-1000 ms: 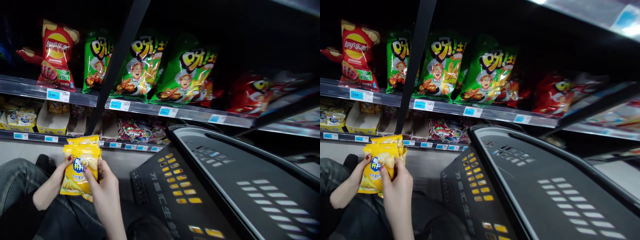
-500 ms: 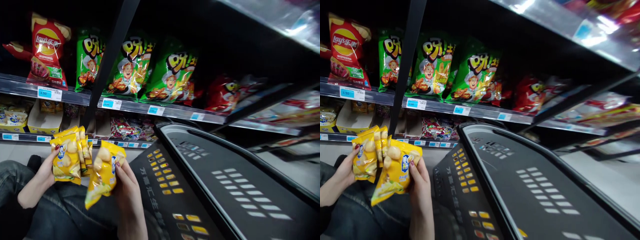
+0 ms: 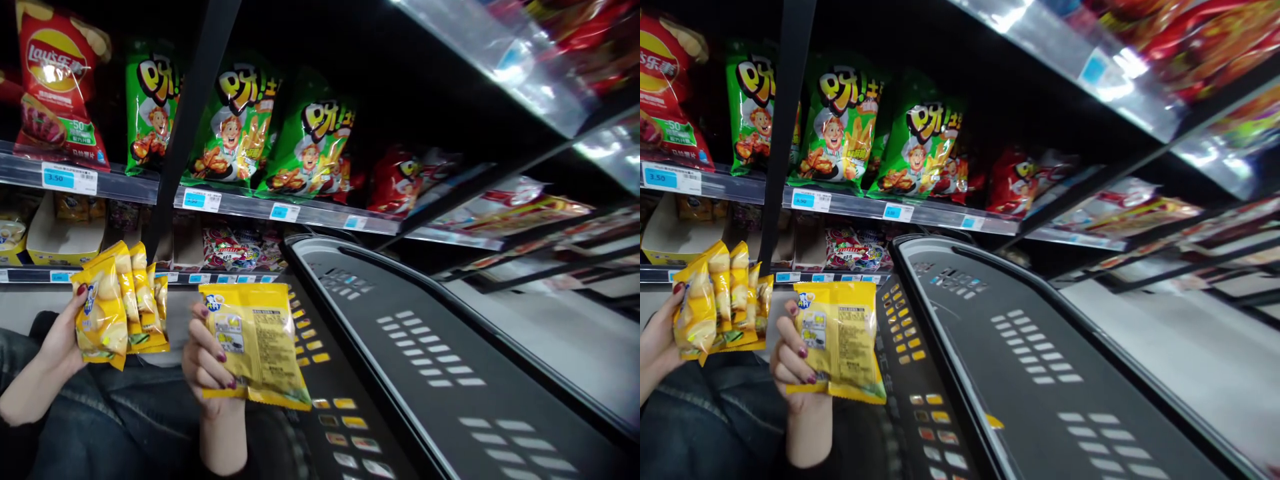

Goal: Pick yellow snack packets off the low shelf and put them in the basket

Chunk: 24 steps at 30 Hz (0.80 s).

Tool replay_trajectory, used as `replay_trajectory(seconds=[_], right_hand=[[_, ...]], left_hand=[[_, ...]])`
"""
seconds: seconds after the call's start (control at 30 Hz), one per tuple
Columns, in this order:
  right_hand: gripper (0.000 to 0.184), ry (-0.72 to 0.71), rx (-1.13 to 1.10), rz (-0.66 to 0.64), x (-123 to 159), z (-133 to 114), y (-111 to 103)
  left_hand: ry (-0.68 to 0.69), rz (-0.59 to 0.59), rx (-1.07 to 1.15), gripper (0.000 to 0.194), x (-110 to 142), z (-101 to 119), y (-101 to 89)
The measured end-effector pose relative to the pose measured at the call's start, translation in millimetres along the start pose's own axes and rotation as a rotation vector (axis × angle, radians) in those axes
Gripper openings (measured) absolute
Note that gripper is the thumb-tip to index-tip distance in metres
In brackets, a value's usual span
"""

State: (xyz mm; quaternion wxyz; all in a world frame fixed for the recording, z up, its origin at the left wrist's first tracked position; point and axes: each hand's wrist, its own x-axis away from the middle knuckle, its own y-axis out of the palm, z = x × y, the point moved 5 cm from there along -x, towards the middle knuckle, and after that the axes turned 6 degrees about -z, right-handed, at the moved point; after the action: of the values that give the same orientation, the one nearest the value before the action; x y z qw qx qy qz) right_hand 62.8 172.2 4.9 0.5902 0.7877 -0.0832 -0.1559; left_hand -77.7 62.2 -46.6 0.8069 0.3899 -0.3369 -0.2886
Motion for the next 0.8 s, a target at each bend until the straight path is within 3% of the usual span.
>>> replay_trajectory(seconds=[0.1, 0.3, 0.4, 0.6, 0.7, 0.8], right_hand=[[0.011, -0.021, -0.049, 0.098, -1.1, -4.1, -1.1], [0.008, -0.055, -0.031, 0.123, -1.3, -6.4, -6.4], [0.013, -0.047, 0.000, 0.034, -2.1, -5.0, -5.0], [0.015, 0.057, 0.118, -0.295, 0.4, 3.2, 13.6], [0.019, 0.073, 0.169, -0.301, 2.3, 5.5, 14.8], [0.023, 0.048, 0.236, -0.214, 1.8, 3.6, 8.9]], left_hand=[[-0.008, 0.000, 0.002, 0.027, 0.6, -0.8, -0.5], [-0.002, 0.024, 0.032, 0.026, 1.9, 0.1, -1.2], [0.002, 0.030, 0.016, 0.026, 1.7, 0.8, -0.3], [-0.006, 0.077, 0.037, 0.033, 3.3, 0.2, 0.2], [-0.029, 0.140, 0.072, 0.035, 6.4, -1.1, -0.2], [-0.034, 0.167, 0.066, 0.034, 10.3, -0.9, 1.0]])
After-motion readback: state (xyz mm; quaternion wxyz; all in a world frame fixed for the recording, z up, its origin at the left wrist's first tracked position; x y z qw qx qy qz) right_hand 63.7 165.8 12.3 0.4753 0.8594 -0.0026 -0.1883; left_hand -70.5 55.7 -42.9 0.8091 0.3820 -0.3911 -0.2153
